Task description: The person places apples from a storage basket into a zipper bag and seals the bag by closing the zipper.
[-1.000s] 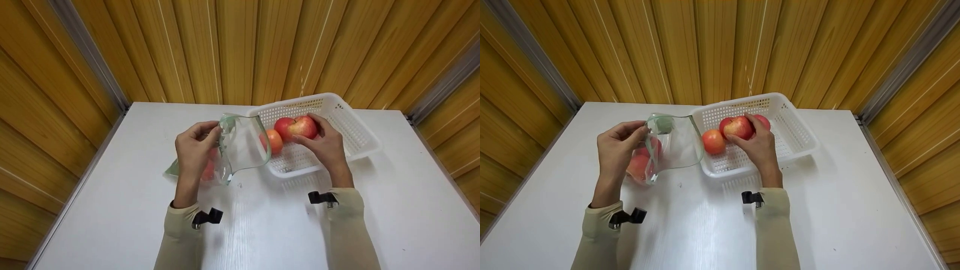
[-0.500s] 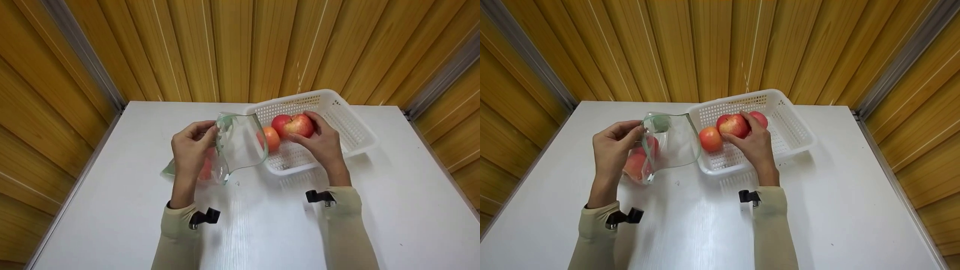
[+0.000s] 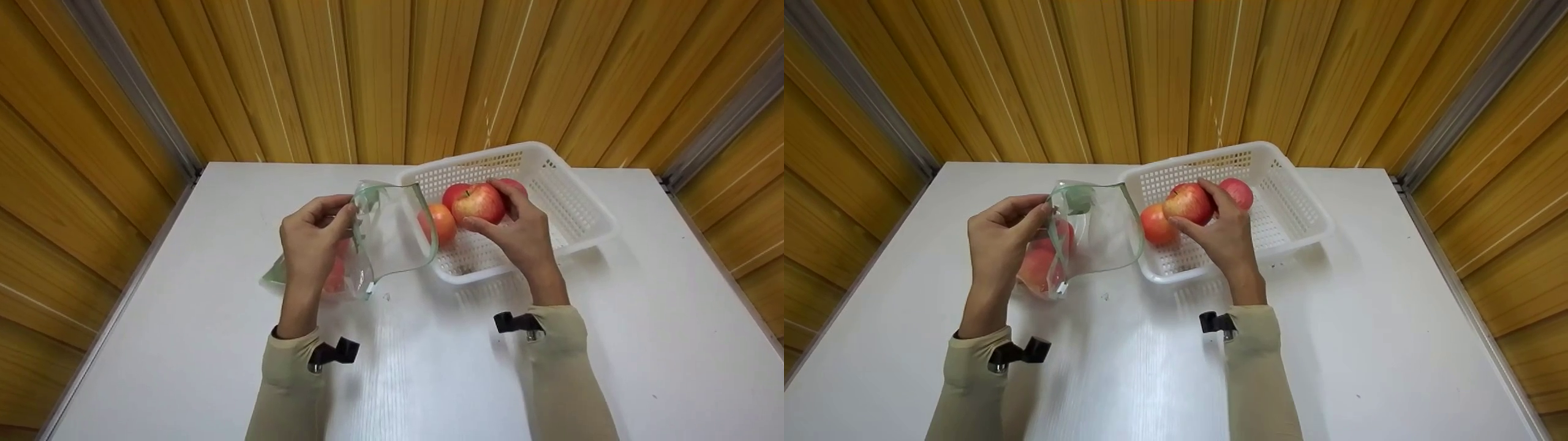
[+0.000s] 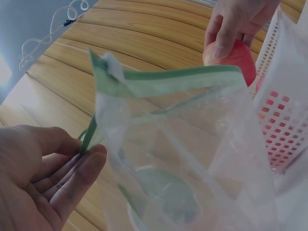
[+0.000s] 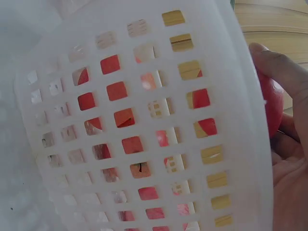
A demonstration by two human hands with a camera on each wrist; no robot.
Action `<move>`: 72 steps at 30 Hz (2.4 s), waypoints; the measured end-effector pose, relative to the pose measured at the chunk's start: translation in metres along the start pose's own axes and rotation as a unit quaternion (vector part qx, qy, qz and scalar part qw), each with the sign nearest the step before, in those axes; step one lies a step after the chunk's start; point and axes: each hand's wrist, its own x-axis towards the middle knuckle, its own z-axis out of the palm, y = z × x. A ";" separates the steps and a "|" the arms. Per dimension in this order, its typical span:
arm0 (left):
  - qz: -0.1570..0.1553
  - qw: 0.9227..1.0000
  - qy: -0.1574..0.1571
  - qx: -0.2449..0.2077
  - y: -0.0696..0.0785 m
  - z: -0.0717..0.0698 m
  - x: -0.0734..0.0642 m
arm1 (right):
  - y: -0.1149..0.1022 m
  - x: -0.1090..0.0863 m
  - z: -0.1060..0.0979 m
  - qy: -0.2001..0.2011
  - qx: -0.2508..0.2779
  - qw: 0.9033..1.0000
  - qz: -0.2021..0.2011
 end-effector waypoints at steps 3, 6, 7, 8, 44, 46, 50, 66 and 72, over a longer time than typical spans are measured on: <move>0.004 1.000 0.000 0.004 0.001 0.000 0.000 | -0.003 0.000 0.003 0.006 0.011 1.000 -0.006; 0.005 1.000 -0.002 0.009 0.001 -0.001 0.000 | -0.005 -0.001 0.006 0.013 0.021 1.000 -0.016; 0.004 1.000 -0.002 0.010 0.001 -0.001 0.000 | -0.007 -0.001 0.007 0.014 0.023 0.999 -0.019; 0.002 1.000 -0.002 0.010 0.001 0.000 0.000 | -0.008 -0.001 0.009 0.015 0.025 0.999 -0.023; -0.016 1.000 -0.005 0.016 -0.006 0.009 0.006 | -0.041 -0.009 0.042 0.004 0.033 0.982 -0.185; -0.017 1.000 -0.004 0.014 -0.005 0.009 0.006 | -0.042 -0.010 0.043 0.001 0.030 0.983 -0.182; -0.019 1.000 -0.002 0.011 -0.005 0.009 0.006 | -0.043 -0.012 0.046 0.001 0.021 0.983 -0.183; 0.006 1.000 0.007 -0.008 -0.005 0.012 0.006 | -0.049 -0.015 0.064 -0.008 -0.027 0.977 -0.211; 0.004 1.000 0.009 -0.010 -0.002 0.012 0.004 | -0.047 -0.017 0.068 -0.021 -0.031 0.976 -0.215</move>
